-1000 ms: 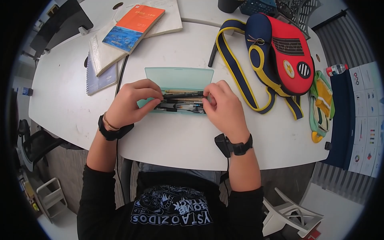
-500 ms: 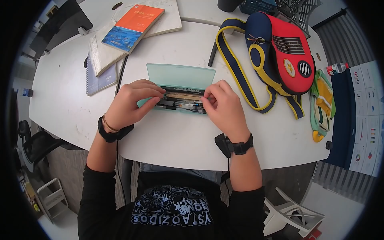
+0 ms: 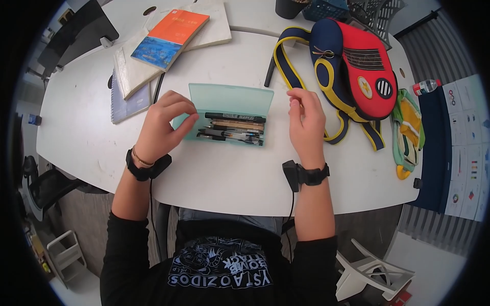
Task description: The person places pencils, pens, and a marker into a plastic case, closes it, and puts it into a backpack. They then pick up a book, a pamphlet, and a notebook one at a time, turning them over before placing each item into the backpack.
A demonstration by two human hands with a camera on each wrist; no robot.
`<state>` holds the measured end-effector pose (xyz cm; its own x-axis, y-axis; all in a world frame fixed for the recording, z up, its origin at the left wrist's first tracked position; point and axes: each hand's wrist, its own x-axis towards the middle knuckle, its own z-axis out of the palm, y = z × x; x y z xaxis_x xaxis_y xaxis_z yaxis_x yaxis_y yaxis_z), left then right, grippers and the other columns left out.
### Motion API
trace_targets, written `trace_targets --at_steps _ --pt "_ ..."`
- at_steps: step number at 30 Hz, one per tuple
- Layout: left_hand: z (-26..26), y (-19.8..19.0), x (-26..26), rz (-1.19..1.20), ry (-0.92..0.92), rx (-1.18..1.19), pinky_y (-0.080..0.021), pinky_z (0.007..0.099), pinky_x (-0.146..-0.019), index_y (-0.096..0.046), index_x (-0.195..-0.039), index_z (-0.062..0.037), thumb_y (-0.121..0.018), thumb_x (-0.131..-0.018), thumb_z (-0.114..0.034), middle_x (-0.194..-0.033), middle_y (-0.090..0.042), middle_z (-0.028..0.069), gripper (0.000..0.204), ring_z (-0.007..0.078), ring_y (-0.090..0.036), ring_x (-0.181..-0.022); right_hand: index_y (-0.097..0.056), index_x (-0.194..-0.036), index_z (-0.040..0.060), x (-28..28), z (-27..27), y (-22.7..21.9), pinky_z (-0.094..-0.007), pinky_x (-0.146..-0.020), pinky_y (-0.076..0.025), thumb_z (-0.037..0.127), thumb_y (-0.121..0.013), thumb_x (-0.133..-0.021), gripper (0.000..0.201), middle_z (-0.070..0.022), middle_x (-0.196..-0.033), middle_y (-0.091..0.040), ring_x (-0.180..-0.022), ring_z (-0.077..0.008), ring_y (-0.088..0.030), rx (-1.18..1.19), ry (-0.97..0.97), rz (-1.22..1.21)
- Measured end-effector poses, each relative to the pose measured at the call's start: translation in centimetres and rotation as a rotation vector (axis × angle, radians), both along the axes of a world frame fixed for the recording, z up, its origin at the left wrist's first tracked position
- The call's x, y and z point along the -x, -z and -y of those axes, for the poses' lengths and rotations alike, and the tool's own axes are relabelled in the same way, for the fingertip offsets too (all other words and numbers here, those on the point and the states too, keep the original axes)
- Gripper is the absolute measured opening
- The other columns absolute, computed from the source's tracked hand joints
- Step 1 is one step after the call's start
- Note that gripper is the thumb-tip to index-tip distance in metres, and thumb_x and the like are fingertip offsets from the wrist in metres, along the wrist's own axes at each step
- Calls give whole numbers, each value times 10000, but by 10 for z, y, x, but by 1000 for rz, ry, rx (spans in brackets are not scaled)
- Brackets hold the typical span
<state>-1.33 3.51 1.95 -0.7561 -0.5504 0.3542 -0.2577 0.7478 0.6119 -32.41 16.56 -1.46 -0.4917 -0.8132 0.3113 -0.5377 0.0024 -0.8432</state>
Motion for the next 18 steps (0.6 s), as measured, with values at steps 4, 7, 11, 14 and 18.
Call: trace_targets --at_steps 4,7,11,14,18 --pt "1 1 -3 5 -119 45 -550 386 -914 -765 -1018 -40 -771 -833 29 -1140 -637 141 198 311 -653 -1017 -704 -1370 126 1 13 3 -372 -978 -524 -124 -502 -945 532 -145 -1271 -616 -1098 -287 -625 -94 -162 -266" --pt "6 13 -5 22 -54 14 -548 394 -933 -754 -1049 -48 -769 -826 26 -1166 -629 148 235 333 -657 -1042 -686 -1456 182 -8 23 6 -401 -1049 -487 -117 -525 -925 631 -136 -1369 -546 -1205 -318 -530 -236 -198 -472" --pt "8 13 -6 83 -37 -90 -551 417 -961 -731 -1077 -38 -769 -821 10 -1132 -698 156 263 357 -677 -1054 -700 -1397 130 -4 28 8 -405 -1056 -484 -71 -595 -921 527 -139 -1346 -556 -1197 -310 -533 -272 -190 -606" --pt "9 6 -9 131 -54 -142 -554 426 -970 -724 -1074 -32 -765 -828 -3 -1112 -729 160 252 355 -686 -1047 -697 -1232 62 -2 22 8 -392 -976 -522 -2 -697 -907 331 -132 -1246 -619 -1102 -281 -591 -87 -121 -594" --pt "9 11 -8 101 -30 -77 -553 422 -953 -733 -1067 -32 -769 -832 -13 -1136 -710 159 239 362 -682 -1039 -603 -1044 34 3 6 -5 -314 -665 -524 90 -787 -934 222 -63 -885 -666 -729 -179 -638 -161 52 -205"
